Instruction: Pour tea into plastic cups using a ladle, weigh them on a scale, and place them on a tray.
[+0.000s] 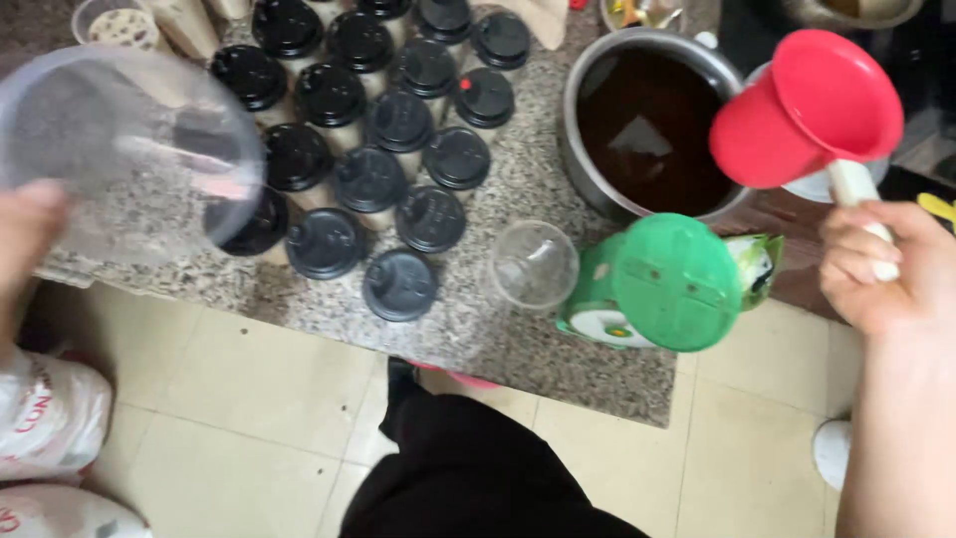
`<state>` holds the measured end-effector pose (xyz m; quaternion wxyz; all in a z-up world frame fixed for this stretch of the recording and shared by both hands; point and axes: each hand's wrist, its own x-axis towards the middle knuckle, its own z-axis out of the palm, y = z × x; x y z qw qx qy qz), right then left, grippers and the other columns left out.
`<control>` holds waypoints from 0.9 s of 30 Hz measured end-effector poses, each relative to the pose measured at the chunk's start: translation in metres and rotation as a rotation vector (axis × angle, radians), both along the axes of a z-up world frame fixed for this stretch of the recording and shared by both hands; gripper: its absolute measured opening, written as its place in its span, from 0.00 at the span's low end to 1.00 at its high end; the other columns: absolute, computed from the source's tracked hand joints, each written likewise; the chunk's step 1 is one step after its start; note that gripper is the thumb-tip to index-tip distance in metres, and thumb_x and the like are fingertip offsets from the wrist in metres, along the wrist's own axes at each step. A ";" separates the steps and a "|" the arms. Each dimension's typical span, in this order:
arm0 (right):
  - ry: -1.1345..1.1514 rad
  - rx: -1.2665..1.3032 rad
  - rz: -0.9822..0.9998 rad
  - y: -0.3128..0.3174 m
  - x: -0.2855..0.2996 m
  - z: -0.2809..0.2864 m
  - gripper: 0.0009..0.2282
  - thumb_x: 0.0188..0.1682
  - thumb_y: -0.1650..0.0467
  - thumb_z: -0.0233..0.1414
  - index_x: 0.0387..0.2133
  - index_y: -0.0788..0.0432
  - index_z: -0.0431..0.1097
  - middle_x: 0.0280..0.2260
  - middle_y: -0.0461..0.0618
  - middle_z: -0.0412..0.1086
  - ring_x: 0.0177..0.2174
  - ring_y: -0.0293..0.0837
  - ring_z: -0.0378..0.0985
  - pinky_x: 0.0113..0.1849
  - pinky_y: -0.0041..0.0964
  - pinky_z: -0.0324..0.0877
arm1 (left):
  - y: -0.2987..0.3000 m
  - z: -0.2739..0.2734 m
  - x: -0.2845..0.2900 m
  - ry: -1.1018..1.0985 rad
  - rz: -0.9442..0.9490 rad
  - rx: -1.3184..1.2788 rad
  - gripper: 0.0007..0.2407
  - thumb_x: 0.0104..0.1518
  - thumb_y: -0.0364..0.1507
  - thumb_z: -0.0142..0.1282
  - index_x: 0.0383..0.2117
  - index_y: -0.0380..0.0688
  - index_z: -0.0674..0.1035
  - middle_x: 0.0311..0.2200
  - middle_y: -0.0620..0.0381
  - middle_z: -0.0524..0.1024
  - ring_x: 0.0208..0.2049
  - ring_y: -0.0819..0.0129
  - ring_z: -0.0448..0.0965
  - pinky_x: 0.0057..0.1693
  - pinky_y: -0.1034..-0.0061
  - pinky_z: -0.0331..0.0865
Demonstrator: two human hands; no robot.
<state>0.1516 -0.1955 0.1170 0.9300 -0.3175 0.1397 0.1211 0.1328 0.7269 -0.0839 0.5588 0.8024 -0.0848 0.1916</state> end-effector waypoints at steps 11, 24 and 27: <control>0.037 -0.034 0.169 -0.033 0.006 0.044 0.18 0.49 0.78 0.47 0.53 0.68 0.55 0.30 0.45 0.66 0.17 0.27 0.58 0.18 0.20 0.46 | -0.528 0.220 -0.088 0.631 -0.102 -1.015 0.09 0.58 0.34 0.60 0.33 0.41 0.80 0.41 0.55 0.78 0.46 0.66 0.78 0.59 0.57 0.72; -0.303 -0.581 0.559 -0.127 0.045 0.079 0.17 0.52 0.75 0.45 0.56 0.63 0.62 0.31 0.47 0.67 0.16 0.26 0.53 0.16 0.18 0.44 | -0.706 0.177 -0.045 0.569 0.241 -0.916 0.11 0.60 0.38 0.62 0.27 0.49 0.75 0.25 0.65 0.69 0.27 0.74 0.70 0.46 0.66 0.73; -0.373 -0.743 0.620 -0.128 0.050 0.096 0.22 0.51 0.76 0.45 0.62 0.65 0.63 0.30 0.47 0.66 0.16 0.26 0.52 0.16 0.20 0.41 | -0.727 0.168 -0.040 0.538 0.328 -0.920 0.12 0.59 0.39 0.62 0.26 0.50 0.73 0.25 0.65 0.67 0.28 0.74 0.68 0.51 0.59 0.73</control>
